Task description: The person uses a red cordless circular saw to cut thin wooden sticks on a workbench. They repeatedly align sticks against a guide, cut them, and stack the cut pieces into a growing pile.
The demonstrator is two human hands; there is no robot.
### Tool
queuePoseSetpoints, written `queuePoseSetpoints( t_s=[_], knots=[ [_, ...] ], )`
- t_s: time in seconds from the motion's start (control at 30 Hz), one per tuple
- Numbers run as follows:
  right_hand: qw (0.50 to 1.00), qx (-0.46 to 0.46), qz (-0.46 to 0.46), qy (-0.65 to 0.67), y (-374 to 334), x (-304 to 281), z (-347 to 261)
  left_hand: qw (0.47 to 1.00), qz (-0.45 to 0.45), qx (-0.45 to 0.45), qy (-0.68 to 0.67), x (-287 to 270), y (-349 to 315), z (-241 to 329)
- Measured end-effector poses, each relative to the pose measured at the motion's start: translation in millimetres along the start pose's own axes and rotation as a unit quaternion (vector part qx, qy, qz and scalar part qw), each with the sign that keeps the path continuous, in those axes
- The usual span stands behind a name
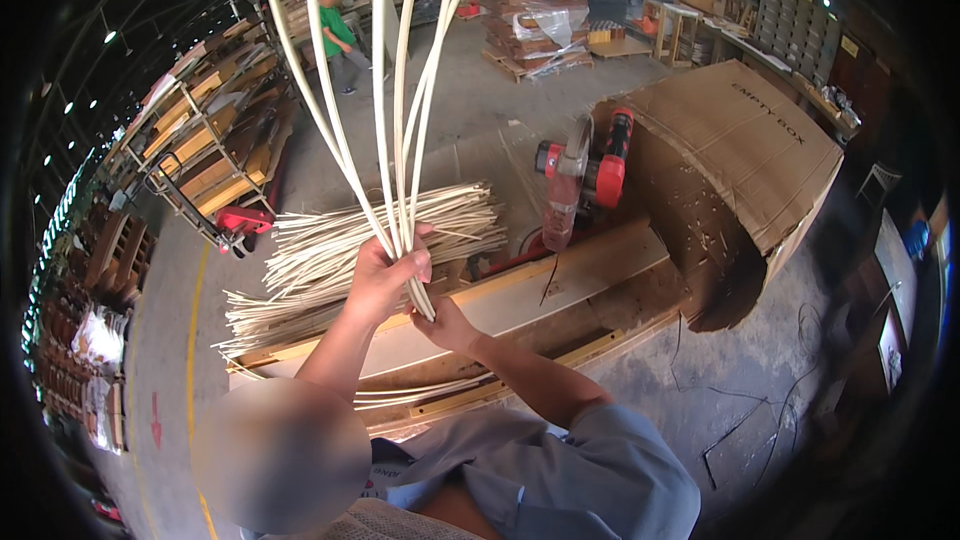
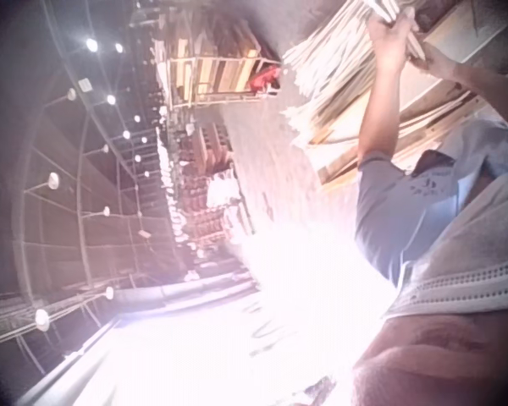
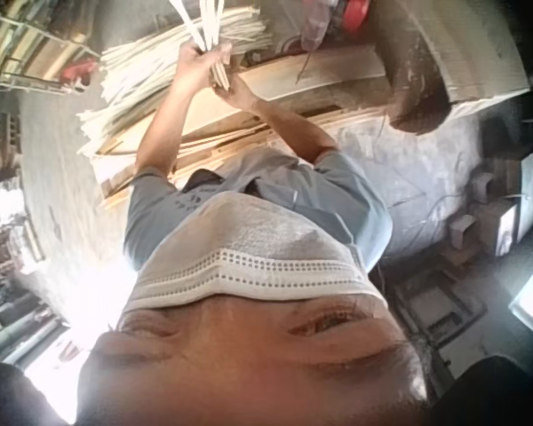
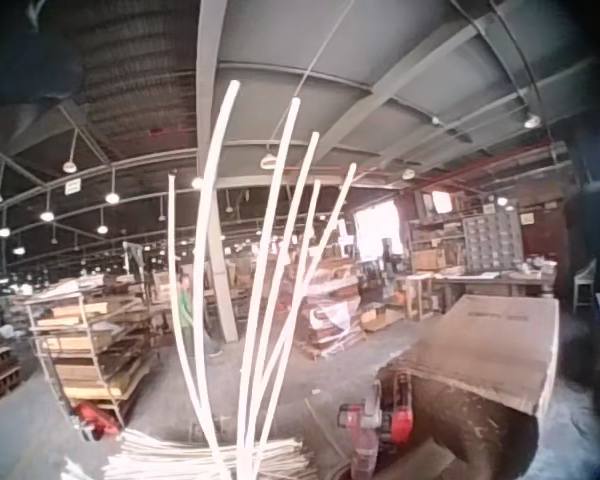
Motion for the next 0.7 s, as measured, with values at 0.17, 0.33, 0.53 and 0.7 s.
queuePoseSetpoints(
  t_s=[0.17,0.33,0.53,0.7],
  knots=[
    [0.993,0.111,-0.044,0.016,-9,-6,42,1.000,0.001,-0.013,0.027,0,2,-7],
    [0.995,0.091,-0.026,-0.028,-4,6,41,0.999,0.021,-0.012,0.027,-18,0,-6],
    [0.994,0.088,0.001,-0.060,-2,6,57,0.996,0.040,-0.052,0.058,-32,-5,-36],
    [0.995,0.003,0.026,-0.096,6,1,58,0.997,0.054,-0.040,0.027,-30,6,-34]
  ],
)
Point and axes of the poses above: each hand's wrist, its own y-axis towards the middle knuckle, its own x-axis out of the palm, z = x × y, the point moved 7 cm from there along y, towards the middle knuckle
